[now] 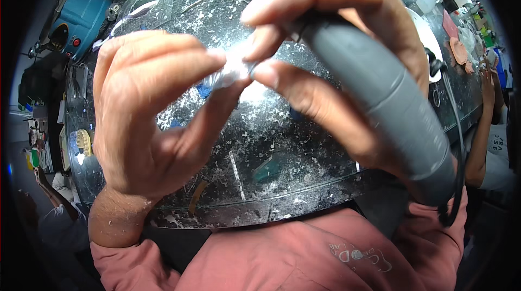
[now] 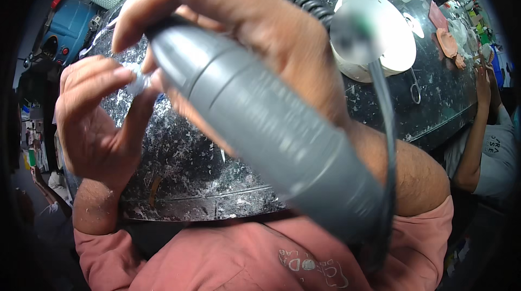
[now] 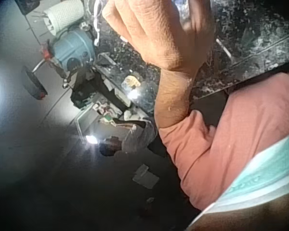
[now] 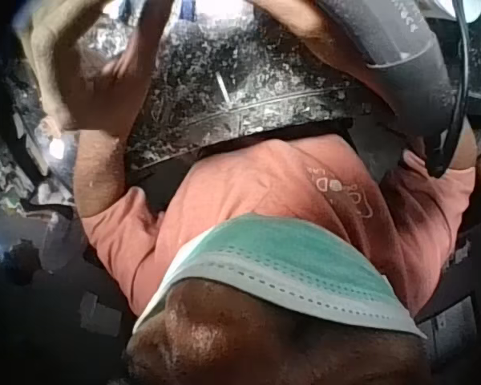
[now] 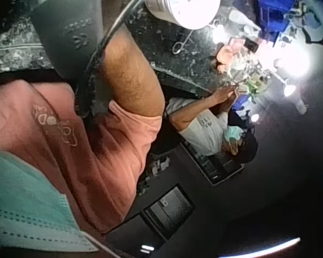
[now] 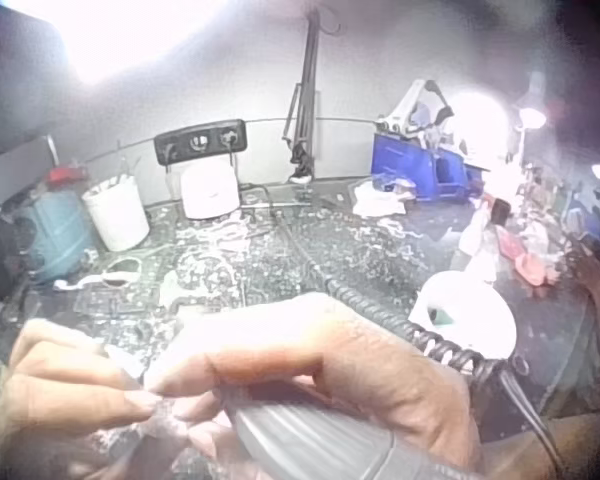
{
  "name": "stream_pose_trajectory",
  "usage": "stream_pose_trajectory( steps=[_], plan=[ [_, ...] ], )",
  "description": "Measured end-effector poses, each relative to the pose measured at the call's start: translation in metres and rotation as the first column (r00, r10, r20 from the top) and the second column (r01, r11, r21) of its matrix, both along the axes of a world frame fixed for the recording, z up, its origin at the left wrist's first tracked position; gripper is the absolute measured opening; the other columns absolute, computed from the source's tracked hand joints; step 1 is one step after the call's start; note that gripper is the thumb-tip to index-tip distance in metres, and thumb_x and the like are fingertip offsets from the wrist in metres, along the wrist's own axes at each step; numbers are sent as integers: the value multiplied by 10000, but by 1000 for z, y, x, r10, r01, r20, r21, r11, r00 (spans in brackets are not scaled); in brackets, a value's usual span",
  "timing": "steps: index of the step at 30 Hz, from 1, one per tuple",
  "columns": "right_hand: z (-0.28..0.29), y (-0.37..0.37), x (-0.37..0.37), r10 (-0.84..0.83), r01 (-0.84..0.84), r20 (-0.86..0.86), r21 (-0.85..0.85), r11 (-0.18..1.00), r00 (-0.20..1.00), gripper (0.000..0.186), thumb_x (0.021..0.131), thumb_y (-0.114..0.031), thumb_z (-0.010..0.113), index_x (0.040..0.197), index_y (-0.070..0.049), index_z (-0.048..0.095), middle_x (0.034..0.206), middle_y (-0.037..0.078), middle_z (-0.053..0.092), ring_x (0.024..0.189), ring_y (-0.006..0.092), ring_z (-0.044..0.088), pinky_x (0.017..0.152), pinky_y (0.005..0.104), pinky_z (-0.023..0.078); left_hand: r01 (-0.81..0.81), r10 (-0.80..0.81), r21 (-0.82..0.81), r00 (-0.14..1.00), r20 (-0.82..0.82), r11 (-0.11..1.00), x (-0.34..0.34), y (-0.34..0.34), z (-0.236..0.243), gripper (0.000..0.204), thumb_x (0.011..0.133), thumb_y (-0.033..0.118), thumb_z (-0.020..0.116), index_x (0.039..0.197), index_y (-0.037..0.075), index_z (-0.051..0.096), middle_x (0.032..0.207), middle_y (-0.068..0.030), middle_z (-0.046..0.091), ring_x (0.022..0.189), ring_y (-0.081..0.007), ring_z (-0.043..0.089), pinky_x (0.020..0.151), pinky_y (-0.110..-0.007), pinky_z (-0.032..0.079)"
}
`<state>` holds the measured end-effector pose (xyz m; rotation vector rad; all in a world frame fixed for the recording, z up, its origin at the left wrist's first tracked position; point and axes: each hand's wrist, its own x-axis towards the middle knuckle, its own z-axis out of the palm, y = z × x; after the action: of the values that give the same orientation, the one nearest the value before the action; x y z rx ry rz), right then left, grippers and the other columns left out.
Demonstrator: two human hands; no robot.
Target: The person grinds and polishes the edges of a clear dental appliance using a handheld rotary tool.
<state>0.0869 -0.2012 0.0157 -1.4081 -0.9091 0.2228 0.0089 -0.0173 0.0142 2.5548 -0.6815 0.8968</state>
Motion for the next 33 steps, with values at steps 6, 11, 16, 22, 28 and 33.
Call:
stream_pose_trajectory(
  steps=[6, 11, 16, 22, 28, 33],
  plan=[
    [-4, -1, 11, 1, 2, 71, -54, 999, 997, 331, 772, -217, 542, 1024, -10, 488, 972, 164, 570, 890, 172, 552, 846, 309, 414, 0, -7, 96, 997, 72, 995, 9, 10, 0, 328, 677, -66, 684, 982, 14, 594, 970, -101, 617, 940, -217, 557, 811, -324, 443],
    [-8, 0, 13, -3, 11, 109, -65, 998, 994, 333, 776, -218, 541, 1029, -8, 486, 978, 167, 568, 891, 173, 553, 844, 309, 415, -64, 63, -36, 997, -33, 997, 12, 14, -8, 257, 736, -31, 643, 989, -10, 602, 1008, -111, 607, 957, -204, 553, 841, -306, 435],
    [-5, -3, 13, -14, 27, 138, -90, 996, 990, 336, 781, -219, 540, 1034, -7, 484, 983, 170, 567, 892, 175, 554, 843, 309, 416, -266, -587, -920, 710, -390, 289, 16, 9, -13, 477, 824, 101, 532, 1240, -84, 393, 1083, -171, 559, 955, -178, 571, 833, -268, 452],
    [-2, -3, 11, -22, 39, 165, -100, 994, 986, 338, 786, -221, 538, 1041, -5, 482, 989, 174, 566, 894, 176, 555, 842, 308, 418, -341, -513, -914, 757, -405, 218, 8, -9, -10, 544, 796, 92, 586, 1253, -57, 333, 1029, -168, 564, 889, -188, 607, 788, -262, 518],
    [2, -4, 7, -58, 83, 207, -114, 990, 977, 341, 791, -222, 537, 1047, -4, 480, 996, 177, 564, 895, 177, 557, 841, 308, 419, -308, -543, -936, 763, -350, 171, 8, -11, -10, 479, 782, 53, 593, 1197, -37, 372, 985, -154, 579, 887, -195, 606, 791, -281, 514],
    [16, -5, 8, -86, 165, 346, -204, 965, 934, 343, 796, -223, 536, 1053, -2, 478, 1001, 181, 563, 897, 178, 558, 839, 308, 420, -207, -451, -946, 839, -304, 250, 9, -4, -16, 468, 777, 14, 589, 1196, -20, 383, 1000, -156, 579, 928, -188, 585, 815, -295, 496]
  ],
)
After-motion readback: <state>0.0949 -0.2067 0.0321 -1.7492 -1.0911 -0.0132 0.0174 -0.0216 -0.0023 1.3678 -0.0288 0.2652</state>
